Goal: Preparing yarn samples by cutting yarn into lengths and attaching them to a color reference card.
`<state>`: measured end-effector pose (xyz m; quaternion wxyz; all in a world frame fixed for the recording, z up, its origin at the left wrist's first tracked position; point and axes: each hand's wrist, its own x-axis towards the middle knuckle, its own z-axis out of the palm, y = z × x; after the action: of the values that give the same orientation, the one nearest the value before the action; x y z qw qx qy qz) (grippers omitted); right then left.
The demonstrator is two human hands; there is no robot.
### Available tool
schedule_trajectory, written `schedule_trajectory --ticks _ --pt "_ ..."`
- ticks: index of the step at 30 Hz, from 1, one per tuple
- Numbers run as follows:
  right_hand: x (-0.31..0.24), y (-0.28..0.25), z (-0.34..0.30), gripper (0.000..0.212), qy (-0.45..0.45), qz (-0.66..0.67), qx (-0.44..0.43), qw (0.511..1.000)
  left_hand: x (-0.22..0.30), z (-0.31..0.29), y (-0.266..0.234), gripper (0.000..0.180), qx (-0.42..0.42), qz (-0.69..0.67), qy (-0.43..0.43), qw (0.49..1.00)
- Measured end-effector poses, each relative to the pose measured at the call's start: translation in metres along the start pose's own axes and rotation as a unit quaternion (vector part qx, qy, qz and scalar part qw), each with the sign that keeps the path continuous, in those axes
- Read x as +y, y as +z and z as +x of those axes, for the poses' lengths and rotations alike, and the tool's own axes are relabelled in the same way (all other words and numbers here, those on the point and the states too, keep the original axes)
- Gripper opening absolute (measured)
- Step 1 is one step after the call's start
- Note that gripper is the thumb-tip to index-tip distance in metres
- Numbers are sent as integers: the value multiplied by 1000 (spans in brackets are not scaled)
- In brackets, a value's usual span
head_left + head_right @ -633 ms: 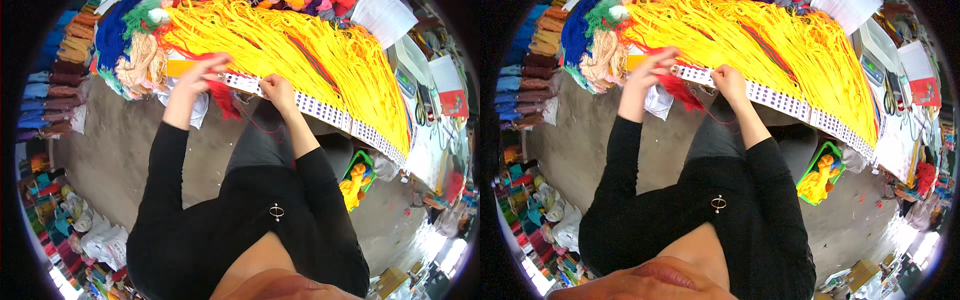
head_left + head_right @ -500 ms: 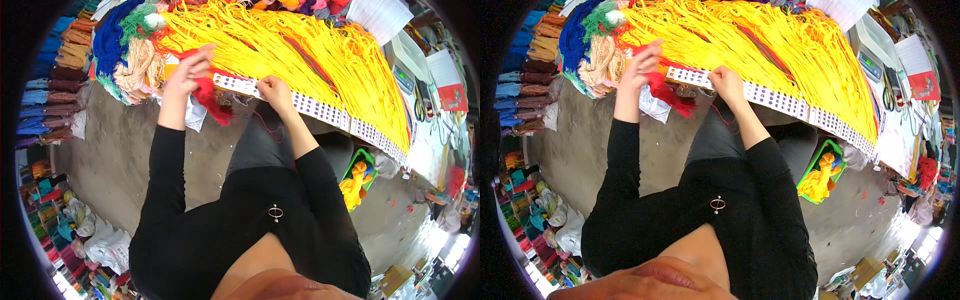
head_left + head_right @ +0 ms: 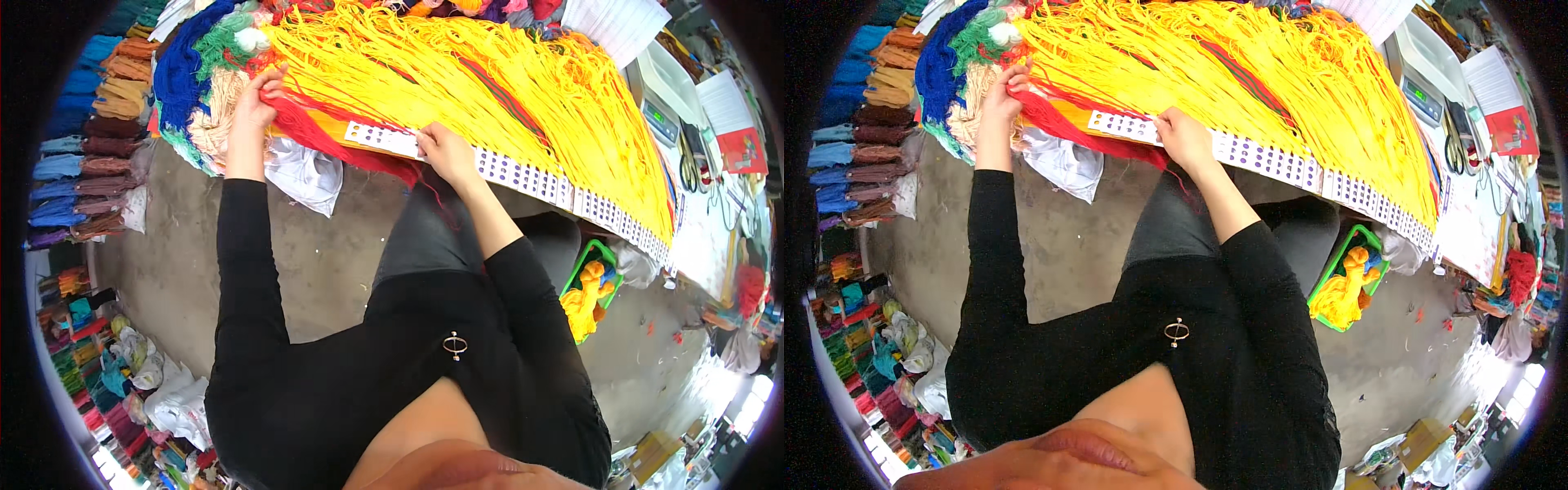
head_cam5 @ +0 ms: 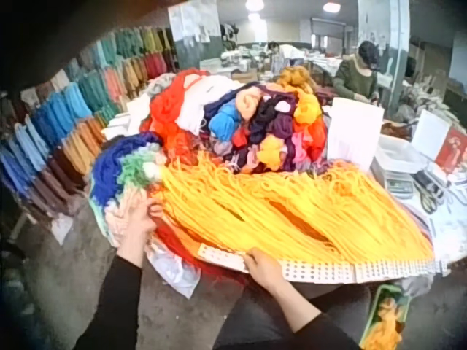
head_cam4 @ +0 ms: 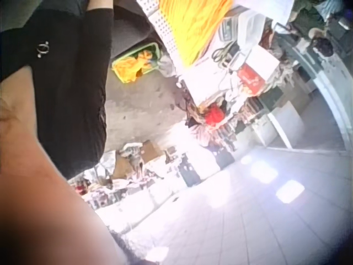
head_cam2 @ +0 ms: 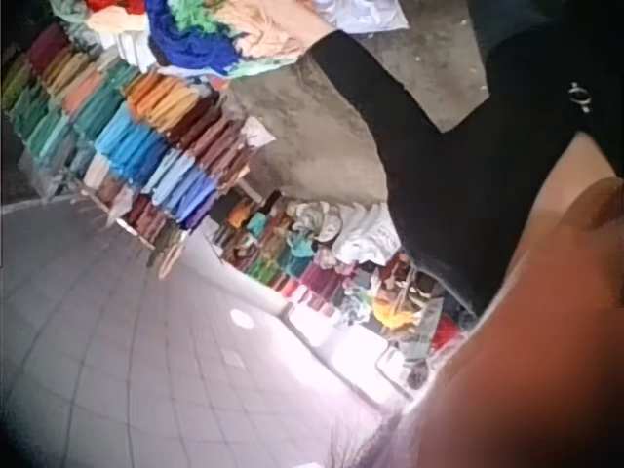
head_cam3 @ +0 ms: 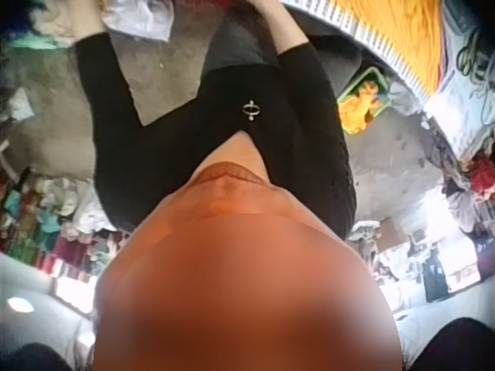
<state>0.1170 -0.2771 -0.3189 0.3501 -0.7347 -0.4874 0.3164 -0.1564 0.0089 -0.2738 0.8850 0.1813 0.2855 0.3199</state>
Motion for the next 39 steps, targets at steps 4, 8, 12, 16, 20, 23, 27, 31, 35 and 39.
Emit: schedule_trajectory --ticks 4,8,12,16,20,23,27,31,35,39 --pt "16 -2 1 22 -5 45 18 999 -18 -6 1 37 232 319 176 902" --pt "2 12 -13 19 -27 165 91 982 -116 -71 55 42 29 335 77 939" --pt "-33 29 -44 15 -81 363 -2 928 -209 -100 117 43 -76 261 -57 961" --pt "-45 14 -54 13 -14 387 -14 922 -218 -92 109 45 -122 214 -76 966" --pt "-37 6 -57 12 -33 440 -6 897 -217 -87 116 50 -225 135 -98 960" --pt "-40 1 -62 13 -34 484 0 875 -216 -90 121 50 -172 80 -99 977" --pt "-35 -8 -67 13 27 571 -20 820 -220 -92 133 53 -132 67 -105 983" --pt "-32 -30 -77 12 -64 416 57 905 -202 -75 79 59 -223 192 -106 950" --pt "18 -136 -117 13 -52 687 187 700 -153 -94 45 47 -51 10 -110 993" --pt "78 -246 -176 21 -99 616 494 605 -74 -117 -35 38 -67 -143 145 977"
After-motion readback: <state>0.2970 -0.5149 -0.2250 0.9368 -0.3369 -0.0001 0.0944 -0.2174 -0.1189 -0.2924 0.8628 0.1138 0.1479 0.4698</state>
